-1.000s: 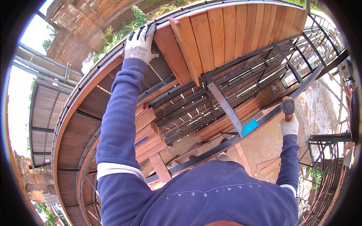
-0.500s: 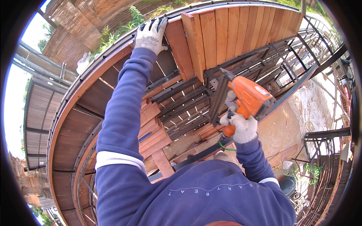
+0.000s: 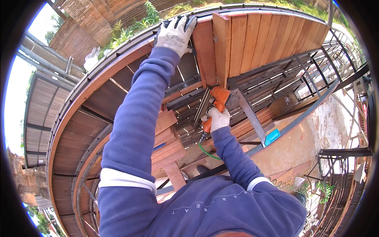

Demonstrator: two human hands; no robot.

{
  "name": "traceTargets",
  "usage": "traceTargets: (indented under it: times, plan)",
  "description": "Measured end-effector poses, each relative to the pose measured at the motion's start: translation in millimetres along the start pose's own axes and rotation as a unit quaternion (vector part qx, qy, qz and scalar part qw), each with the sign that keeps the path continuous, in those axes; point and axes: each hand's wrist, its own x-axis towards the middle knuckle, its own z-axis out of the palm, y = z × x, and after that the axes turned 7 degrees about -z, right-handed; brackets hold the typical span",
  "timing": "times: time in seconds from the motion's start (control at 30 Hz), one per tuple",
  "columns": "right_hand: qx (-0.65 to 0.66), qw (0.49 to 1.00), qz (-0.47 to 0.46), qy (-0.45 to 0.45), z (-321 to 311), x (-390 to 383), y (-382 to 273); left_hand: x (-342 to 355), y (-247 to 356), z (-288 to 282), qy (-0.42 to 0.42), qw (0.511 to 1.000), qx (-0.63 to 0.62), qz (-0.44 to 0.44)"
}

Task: The person installs wooden planks onto a circular metal structure, using a nail gun to secure them and an angle grinder to cut planks to size on the floor.

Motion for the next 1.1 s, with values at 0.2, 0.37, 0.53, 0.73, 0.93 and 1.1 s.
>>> traceTargets:
  times: [0.2, 0.37, 0.53, 0.73, 0.93, 1.1]
  plan:
    - [-0.011, 0.999, -0.023, 0.026, 0, 3, 17, 2, 0, 3, 0.009, 1.000, -0.007, 0.003]
    - [0.023, 0.998, -0.061, 0.001, -2, 5, 29, 1, -1, 2, 0.015, 1.000, -0.003, 0.005]
    - [0.013, 0.997, -0.068, 0.024, -4, 4, 24, -1, -2, 1, 0.005, 1.000, 0.000, 0.002]
    - [-0.013, 0.994, -0.106, 0.033, -12, 22, 28, 1, 0, 0, 0.001, 1.000, 0.001, 0.002]
    - [-0.050, 0.989, -0.142, 0.011, -6, 8, 16, -1, -3, -3, -0.015, 1.000, -0.008, -0.007]
    - [-0.129, 0.939, -0.306, -0.088, 16, -17, -32, 0, -2, -4, -0.030, 0.999, -0.035, -0.007]
